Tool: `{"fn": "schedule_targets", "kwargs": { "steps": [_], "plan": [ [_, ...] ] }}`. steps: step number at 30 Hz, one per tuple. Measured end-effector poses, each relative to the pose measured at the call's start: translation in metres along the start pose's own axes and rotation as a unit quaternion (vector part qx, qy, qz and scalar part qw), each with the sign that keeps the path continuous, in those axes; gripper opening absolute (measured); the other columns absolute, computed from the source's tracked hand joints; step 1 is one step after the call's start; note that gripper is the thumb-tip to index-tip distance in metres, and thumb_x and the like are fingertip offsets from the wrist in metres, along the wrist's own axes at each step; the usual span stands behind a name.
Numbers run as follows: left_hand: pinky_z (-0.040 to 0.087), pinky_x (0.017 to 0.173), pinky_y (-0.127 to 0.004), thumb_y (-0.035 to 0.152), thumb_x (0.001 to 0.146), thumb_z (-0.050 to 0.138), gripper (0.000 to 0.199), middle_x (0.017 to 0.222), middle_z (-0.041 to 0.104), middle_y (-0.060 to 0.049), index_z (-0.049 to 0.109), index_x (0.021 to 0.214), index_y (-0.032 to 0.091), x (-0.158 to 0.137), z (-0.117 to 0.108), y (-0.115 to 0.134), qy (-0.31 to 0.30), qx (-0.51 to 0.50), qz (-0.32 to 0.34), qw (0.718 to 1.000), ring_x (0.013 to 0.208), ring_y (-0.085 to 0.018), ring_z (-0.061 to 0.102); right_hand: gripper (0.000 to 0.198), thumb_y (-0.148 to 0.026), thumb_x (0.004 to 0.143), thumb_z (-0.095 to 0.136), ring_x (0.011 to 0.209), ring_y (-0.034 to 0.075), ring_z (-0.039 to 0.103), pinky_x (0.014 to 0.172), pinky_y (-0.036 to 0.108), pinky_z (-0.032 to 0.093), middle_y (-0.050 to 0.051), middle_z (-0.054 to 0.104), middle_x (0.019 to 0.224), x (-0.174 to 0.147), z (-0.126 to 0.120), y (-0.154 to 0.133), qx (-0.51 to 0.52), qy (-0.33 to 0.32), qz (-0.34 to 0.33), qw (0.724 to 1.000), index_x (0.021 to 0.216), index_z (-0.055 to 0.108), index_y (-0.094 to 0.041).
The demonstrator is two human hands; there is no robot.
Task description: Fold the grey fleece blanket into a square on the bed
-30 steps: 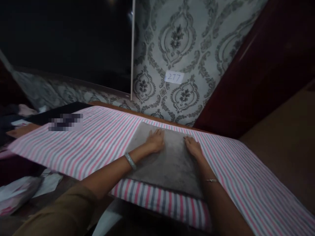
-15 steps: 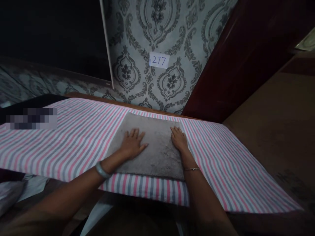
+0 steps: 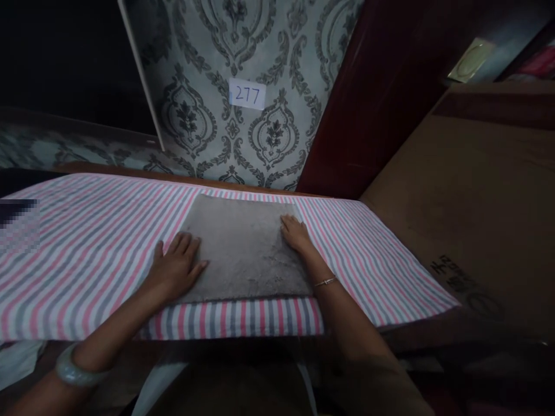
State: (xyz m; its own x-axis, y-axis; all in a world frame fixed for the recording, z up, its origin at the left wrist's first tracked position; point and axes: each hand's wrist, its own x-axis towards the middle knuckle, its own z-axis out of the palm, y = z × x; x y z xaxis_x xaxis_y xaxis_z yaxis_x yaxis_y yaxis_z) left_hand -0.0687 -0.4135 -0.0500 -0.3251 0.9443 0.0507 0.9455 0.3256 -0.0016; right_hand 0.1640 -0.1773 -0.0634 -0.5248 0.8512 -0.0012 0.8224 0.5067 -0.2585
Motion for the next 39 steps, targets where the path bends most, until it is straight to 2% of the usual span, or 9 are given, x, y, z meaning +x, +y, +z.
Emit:
{"fn": "schedule_targets", "kwargs": {
  "steps": [4, 7, 11, 15, 24, 29, 34, 37, 39],
  "plan": [
    [0.022, 0.118, -0.057, 0.038, 0.093, 0.036, 0.061, 0.158, 0.029, -0.017, 0.039, 0.147, 0.01, 0.012, -0.01, 0.067, 0.047, -0.047, 0.111, 0.992, 0.148, -0.032, 0.023, 0.054, -0.022, 0.095, 0.037, 0.146, 0.023, 0.027, 0.118, 0.046, 0.023, 0.006, 0.035, 0.157, -0.01, 0.008, 0.007, 0.037, 0.053, -0.062, 0.996, 0.149, 0.041, -0.021],
    [0.022, 0.119, -0.057, 0.038, 0.093, 0.039, 0.062, 0.159, 0.027, -0.017, 0.036, 0.149, 0.011, 0.019, -0.001, 0.123, 0.047, -0.07, 0.173, 0.981, 0.149, -0.031, 0.021, 0.051, -0.019, 0.094, 0.037, 0.145, 0.022, 0.031, 0.117, 0.042, 0.026, 0.009, 0.04, 0.155, -0.02, 0.017, 0.014, 0.05, 0.08, -0.093, 0.991, 0.145, 0.047, -0.018],
    [0.016, 0.118, -0.061, 0.049, 0.093, 0.041, 0.066, 0.16, 0.024, -0.016, 0.035, 0.15, 0.016, 0.021, 0.024, 0.157, 0.038, -0.075, 0.224, 0.971, 0.149, -0.033, 0.017, 0.048, -0.019, 0.096, 0.037, 0.145, 0.023, 0.032, 0.117, 0.045, 0.026, 0.009, 0.041, 0.154, -0.033, 0.022, 0.014, 0.041, 0.113, -0.093, 0.988, 0.143, 0.049, -0.018],
    [0.016, 0.118, -0.06, 0.052, 0.093, 0.041, 0.064, 0.16, 0.025, -0.017, 0.039, 0.149, 0.02, 0.012, 0.04, 0.141, 0.058, -0.075, 0.222, 0.97, 0.149, -0.034, 0.018, 0.047, -0.019, 0.097, 0.039, 0.145, 0.023, 0.032, 0.117, 0.045, 0.025, 0.008, 0.042, 0.154, -0.037, 0.022, 0.011, 0.041, 0.124, -0.086, 0.988, 0.142, 0.05, -0.02],
    [0.029, 0.112, -0.06, 0.063, 0.092, 0.029, 0.074, 0.156, 0.031, -0.024, 0.043, 0.146, 0.015, -0.04, 0.059, 0.032, 0.192, -0.019, 0.198, 0.961, 0.145, -0.039, 0.028, 0.046, -0.018, 0.096, 0.043, 0.145, 0.024, 0.032, 0.118, 0.049, 0.024, 0.009, 0.043, 0.153, -0.035, 0.026, 0.013, 0.084, 0.127, -0.086, 0.985, 0.141, 0.052, -0.021],
    [0.035, 0.109, -0.059, 0.061, 0.092, 0.026, 0.074, 0.151, 0.04, -0.025, 0.048, 0.142, 0.01, -0.058, 0.061, -0.002, 0.209, -0.002, 0.163, 0.964, 0.14, -0.04, 0.037, 0.046, -0.017, 0.091, 0.048, 0.143, 0.024, 0.036, 0.12, 0.045, 0.024, 0.01, 0.049, 0.148, -0.028, 0.027, 0.024, 0.203, 0.135, -0.101, 0.965, 0.136, 0.058, -0.017],
    [0.047, 0.104, -0.048, 0.053, 0.095, 0.023, 0.064, 0.142, 0.054, -0.016, 0.052, 0.139, 0.016, -0.033, 0.022, -0.001, 0.147, -0.068, 0.164, 0.973, 0.129, -0.031, 0.053, 0.053, -0.016, 0.088, 0.045, 0.135, 0.019, 0.048, 0.117, 0.041, 0.033, 0.003, 0.055, 0.143, -0.02, 0.019, 0.051, 0.39, 0.152, -0.107, 0.902, 0.139, 0.055, -0.022],
    [0.042, 0.109, -0.045, 0.053, 0.095, 0.028, 0.065, 0.152, 0.043, -0.014, 0.039, 0.148, 0.018, 0.008, -0.007, 0.026, 0.124, -0.092, 0.231, 0.961, 0.135, -0.028, 0.047, 0.052, -0.013, 0.084, 0.046, 0.132, 0.019, 0.051, 0.117, 0.041, 0.032, 0.001, 0.06, 0.138, -0.016, 0.016, 0.062, 0.393, 0.141, -0.127, 0.9, 0.133, 0.061, -0.024],
    [0.036, 0.114, -0.047, 0.05, 0.095, 0.03, 0.063, 0.157, 0.035, -0.012, 0.035, 0.15, 0.02, 0.042, -0.017, 0.055, 0.073, -0.088, 0.291, 0.95, 0.14, -0.028, 0.04, 0.052, -0.012, 0.083, 0.046, 0.131, 0.019, 0.052, 0.118, 0.042, 0.03, 0.001, 0.061, 0.136, -0.013, 0.016, 0.067, 0.374, 0.136, -0.137, 0.907, 0.13, 0.064, -0.025]
  ]
}}
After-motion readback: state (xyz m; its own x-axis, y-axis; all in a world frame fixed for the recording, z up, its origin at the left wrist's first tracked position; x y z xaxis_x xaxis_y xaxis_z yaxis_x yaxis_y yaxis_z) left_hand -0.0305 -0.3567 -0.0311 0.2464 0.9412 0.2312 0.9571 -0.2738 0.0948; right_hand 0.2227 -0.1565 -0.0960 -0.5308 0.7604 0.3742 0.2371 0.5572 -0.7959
